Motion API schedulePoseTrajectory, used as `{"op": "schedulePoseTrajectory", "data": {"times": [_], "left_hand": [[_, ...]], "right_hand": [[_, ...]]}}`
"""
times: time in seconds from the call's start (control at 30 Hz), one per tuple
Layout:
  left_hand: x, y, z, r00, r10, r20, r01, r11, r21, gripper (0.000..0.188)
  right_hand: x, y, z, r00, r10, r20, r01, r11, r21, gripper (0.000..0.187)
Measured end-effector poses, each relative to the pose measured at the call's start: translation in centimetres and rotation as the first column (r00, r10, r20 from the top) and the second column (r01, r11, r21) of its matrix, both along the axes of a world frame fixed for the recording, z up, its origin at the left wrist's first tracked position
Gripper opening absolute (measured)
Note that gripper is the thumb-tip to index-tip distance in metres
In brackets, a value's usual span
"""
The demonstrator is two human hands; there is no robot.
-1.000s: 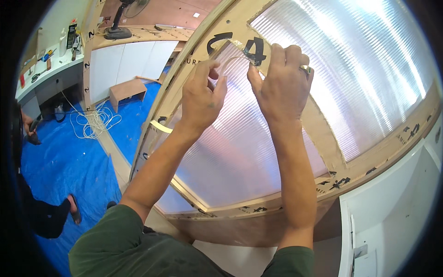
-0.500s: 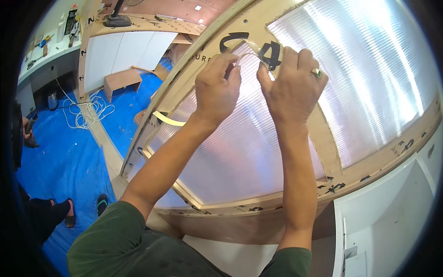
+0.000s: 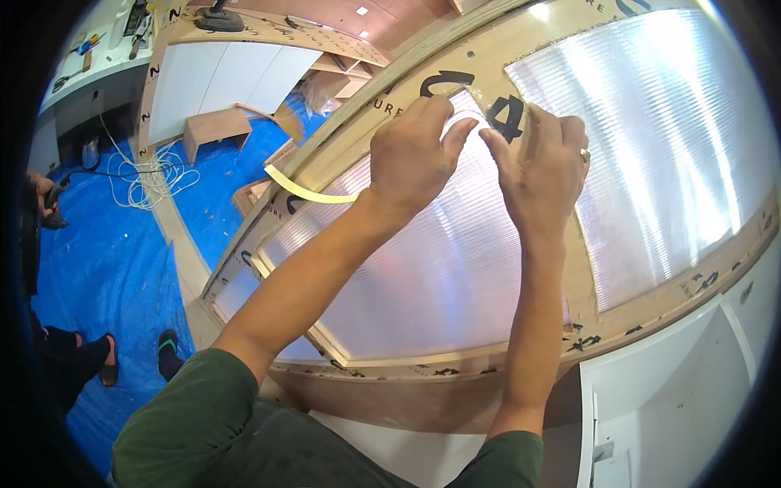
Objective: The person applies tape to a wooden frame holding a translucent panel and luego picks up the frame to move it.
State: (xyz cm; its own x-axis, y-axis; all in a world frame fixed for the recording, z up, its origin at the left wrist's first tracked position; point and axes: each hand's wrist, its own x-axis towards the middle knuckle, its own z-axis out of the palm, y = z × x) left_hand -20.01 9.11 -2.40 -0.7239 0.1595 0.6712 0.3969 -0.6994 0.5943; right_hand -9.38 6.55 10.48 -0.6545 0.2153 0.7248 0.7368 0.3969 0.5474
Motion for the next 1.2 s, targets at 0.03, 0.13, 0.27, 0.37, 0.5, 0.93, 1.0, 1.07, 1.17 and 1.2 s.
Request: {"op": "schedulePoseTrajectory", "data": {"times": [0.03, 0.13, 0.27, 0.37, 0.5, 0.93, 1.0, 1.07, 1.17, 1.2], "left_hand": [[-0.1, 0.1, 0.2, 1.0, 0.002, -0.001, -0.002, 1.0, -0.02, 0.031], [0.0, 0.0, 0.7, 0.999, 0.045, -0.018, -0.046, 0.998, -0.046, 0.033], [-0.9, -0.7, 1.8, 0.998, -0.028, -0.055, 0.016, 0.98, -0.197, 0.032], [-1.2, -1.7, 3.0, 0.995, -0.054, -0.082, 0.021, 0.933, -0.36, 0.033], [-1.3, -1.5, 2.3, 0.992, -0.066, -0.11, 0.023, 0.938, -0.346, 0.035], [0.9, -1.2, -3.3, 0.999, 0.019, -0.044, -0.018, 0.999, 0.031, 0.03], [1.0, -1.3, -2.3, 0.995, -0.088, 0.049, 0.085, 0.994, 0.065, 0.029], [1.5, -0.7, -1.9, 0.994, -0.09, 0.066, 0.085, 0.994, 0.075, 0.029], [2.2, -0.7, -1.6, 0.972, -0.2, 0.123, 0.186, 0.975, 0.12, 0.03], [2.3, -0.6, -1.5, 0.972, -0.199, 0.125, 0.185, 0.976, 0.118, 0.03]], "right_hand": [[0.1, -0.1, 0.2, 1.0, 0.004, 0.0, -0.004, 1.0, 0.001, 0.06], [0.7, 0.0, 0.6, 0.999, 0.035, 0.004, -0.034, 0.997, -0.072, 0.06], [0.0, 0.2, 0.0, 0.998, 0.068, -0.001, -0.068, 0.998, -0.017, 0.057], [0.0, 0.1, -0.1, 0.996, 0.085, -0.024, -0.085, 0.996, -0.01, 0.056], [0.5, 0.0, -0.5, 0.999, 0.026, -0.039, -0.026, 1.0, -0.013, 0.057], [-2.1, 2.0, 0.3, 0.975, 0.18, 0.133, -0.186, 0.982, 0.028, 0.057], [-1.8, 2.1, 0.4, 0.967, 0.207, 0.151, -0.21, 0.978, 0.006, 0.056], [-2.0, 1.8, 0.5, 0.966, 0.206, 0.155, -0.208, 0.978, -0.001, 0.056], [-1.9, 1.9, 0.4, 0.963, 0.205, 0.176, -0.211, 0.977, 0.019, 0.055], [-1.9, 2.0, 0.3, 0.966, 0.202, 0.161, -0.208, 0.978, 0.026, 0.054]]}}
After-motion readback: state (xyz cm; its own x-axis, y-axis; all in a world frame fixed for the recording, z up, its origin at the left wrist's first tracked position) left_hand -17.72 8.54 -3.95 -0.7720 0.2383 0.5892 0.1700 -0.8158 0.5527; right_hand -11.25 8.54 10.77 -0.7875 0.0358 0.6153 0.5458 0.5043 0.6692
